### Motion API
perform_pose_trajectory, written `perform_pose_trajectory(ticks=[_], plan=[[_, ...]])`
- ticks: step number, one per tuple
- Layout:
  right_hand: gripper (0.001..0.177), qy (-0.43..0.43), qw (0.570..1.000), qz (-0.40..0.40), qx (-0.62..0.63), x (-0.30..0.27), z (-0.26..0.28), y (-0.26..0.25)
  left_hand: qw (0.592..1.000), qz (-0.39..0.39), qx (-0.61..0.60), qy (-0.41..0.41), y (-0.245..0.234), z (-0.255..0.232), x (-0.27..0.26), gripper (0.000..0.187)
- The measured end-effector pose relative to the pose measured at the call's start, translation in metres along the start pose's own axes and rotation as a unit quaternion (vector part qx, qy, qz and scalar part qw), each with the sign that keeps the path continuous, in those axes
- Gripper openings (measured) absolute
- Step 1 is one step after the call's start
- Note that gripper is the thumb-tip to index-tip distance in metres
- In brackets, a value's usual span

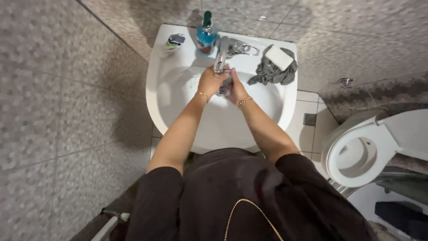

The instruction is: The recorder is washing their hands at a bathroom sink using soap and a small towel/cloth.

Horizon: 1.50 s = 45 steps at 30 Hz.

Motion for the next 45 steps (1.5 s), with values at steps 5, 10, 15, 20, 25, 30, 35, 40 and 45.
perform_pose_trajectory(ticks=[5,10,15,20,25,30,35,40,45], plan=[[0.063,0.095,0.962,0.070,0.247,-0.045,0.015,0.042,0.992,0.026,-0.117,-0.048,0.006,0.016,0.003,0.025],[0.064,0.043,0.928,0.164,0.333,-0.003,0.009,0.040,0.961,-0.075,0.258,0.072,0.000,-0.007,-0.008,0.028],[0.061,-0.017,0.986,-0.034,0.160,-0.004,0.018,0.050,0.941,-0.099,0.318,0.066,0.004,0.011,0.006,0.030],[0.062,-0.115,0.987,-0.109,0.018,0.038,-0.010,0.018,0.952,-0.085,0.291,0.038,-0.010,-0.009,0.001,0.023],[0.066,-0.141,0.985,-0.091,-0.050,0.048,-0.017,-0.005,0.965,-0.030,0.254,0.050,-0.023,-0.030,-0.012,0.024],[0.044,0.075,0.985,-0.017,0.157,0.049,-0.045,-0.001,0.979,-0.004,0.197,0.045,-0.024,-0.023,-0.017,0.029],[0.057,0.122,0.948,0.087,0.280,-0.034,0.013,0.063,0.965,-0.043,0.223,0.128,-0.020,-0.002,-0.014,0.020],[0.057,0.066,0.947,0.112,0.295,0.007,-0.004,0.063,0.938,-0.054,0.293,0.179,-0.019,-0.009,-0.017,0.024],[0.042,-0.049,0.972,-0.017,0.227,0.028,-0.009,0.058,0.918,-0.068,0.343,0.186,-0.018,-0.006,-0.009,0.015]])
Point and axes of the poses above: each hand's wrist, its own x-axis towards the middle knuckle, its own y-axis out of the palm, z = x × y, the point moved 4 cm from there along x, towards the middle knuckle, and after that the axes turned 9 degrees about -z, right-handed, at the moved point
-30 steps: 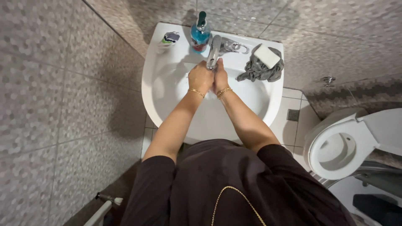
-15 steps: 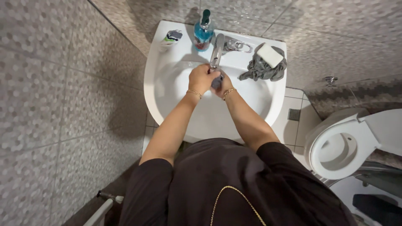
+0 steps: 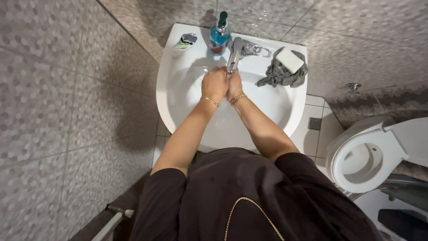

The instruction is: The recorder is washing their hands at a bathroom sink using soap and a small towel/cloth.

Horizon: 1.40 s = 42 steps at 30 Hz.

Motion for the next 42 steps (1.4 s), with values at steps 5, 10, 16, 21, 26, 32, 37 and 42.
perform_pose_trajectory(ticks=[5,10,16,21,26,32,37,42], plan=[[0.047,-0.062,0.984,-0.104,-0.130,0.007,0.017,-0.035,1.000,0.013,-0.017,-0.005,-0.019,-0.015,0.002,0.014],[0.038,-0.135,0.955,-0.163,-0.206,0.013,0.029,-0.101,0.998,-0.021,-0.057,0.015,-0.034,-0.019,0.007,0.012],[0.022,-0.572,0.548,-0.178,-0.584,-0.089,0.103,-0.043,0.999,0.018,-0.044,0.005,-0.020,-0.011,0.007,0.012],[0.061,-0.617,0.436,-0.098,-0.648,-0.106,0.118,-0.023,0.996,0.044,-0.061,-0.049,-0.014,-0.010,0.005,0.015],[0.050,-0.598,0.528,-0.063,-0.600,-0.110,0.099,-0.033,0.994,0.062,-0.082,-0.045,-0.016,-0.009,-0.001,0.010],[0.037,-0.530,0.706,0.037,-0.468,-0.077,0.082,-0.035,0.991,0.063,-0.109,0.042,-0.022,-0.019,-0.011,0.017],[0.064,-0.151,0.932,0.176,-0.280,-0.013,0.011,-0.105,0.975,0.071,-0.209,-0.013,-0.030,-0.025,-0.016,0.025],[0.082,0.200,0.945,0.168,-0.195,-0.084,-0.007,-0.070,0.967,-0.078,-0.224,-0.094,-0.040,-0.022,-0.029,0.012]])
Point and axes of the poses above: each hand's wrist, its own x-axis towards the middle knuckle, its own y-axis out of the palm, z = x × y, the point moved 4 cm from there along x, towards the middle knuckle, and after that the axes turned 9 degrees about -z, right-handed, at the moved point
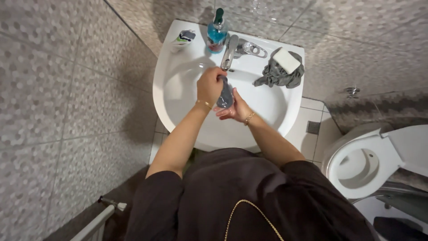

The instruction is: The recorder is washing their hands at a bathroom sink using soap and a small towel/cloth.

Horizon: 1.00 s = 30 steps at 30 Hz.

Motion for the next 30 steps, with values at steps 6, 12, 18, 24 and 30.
perform_pose_trajectory(ticks=[6,12,18,24,30], plan=[[0.074,0.023,0.989,0.035,0.140,-0.022,0.031,0.008,0.972,0.101,0.090,0.190,0.000,-0.032,-0.056,0.018],[0.018,0.020,0.989,0.003,-0.147,-0.019,0.059,-0.033,0.938,0.120,0.087,0.314,-0.015,-0.022,-0.058,0.044],[0.029,0.017,0.880,0.079,-0.469,-0.043,0.073,0.013,0.868,0.201,0.251,0.380,0.026,0.010,-0.048,0.039],[0.029,-0.228,0.466,-0.085,-0.851,-0.056,0.091,0.040,0.865,0.274,0.363,0.210,0.062,0.035,-0.052,0.013],[0.015,-0.498,0.300,-0.037,-0.813,-0.076,0.090,0.033,0.912,0.374,0.166,0.009,0.094,0.100,-0.063,0.025]])
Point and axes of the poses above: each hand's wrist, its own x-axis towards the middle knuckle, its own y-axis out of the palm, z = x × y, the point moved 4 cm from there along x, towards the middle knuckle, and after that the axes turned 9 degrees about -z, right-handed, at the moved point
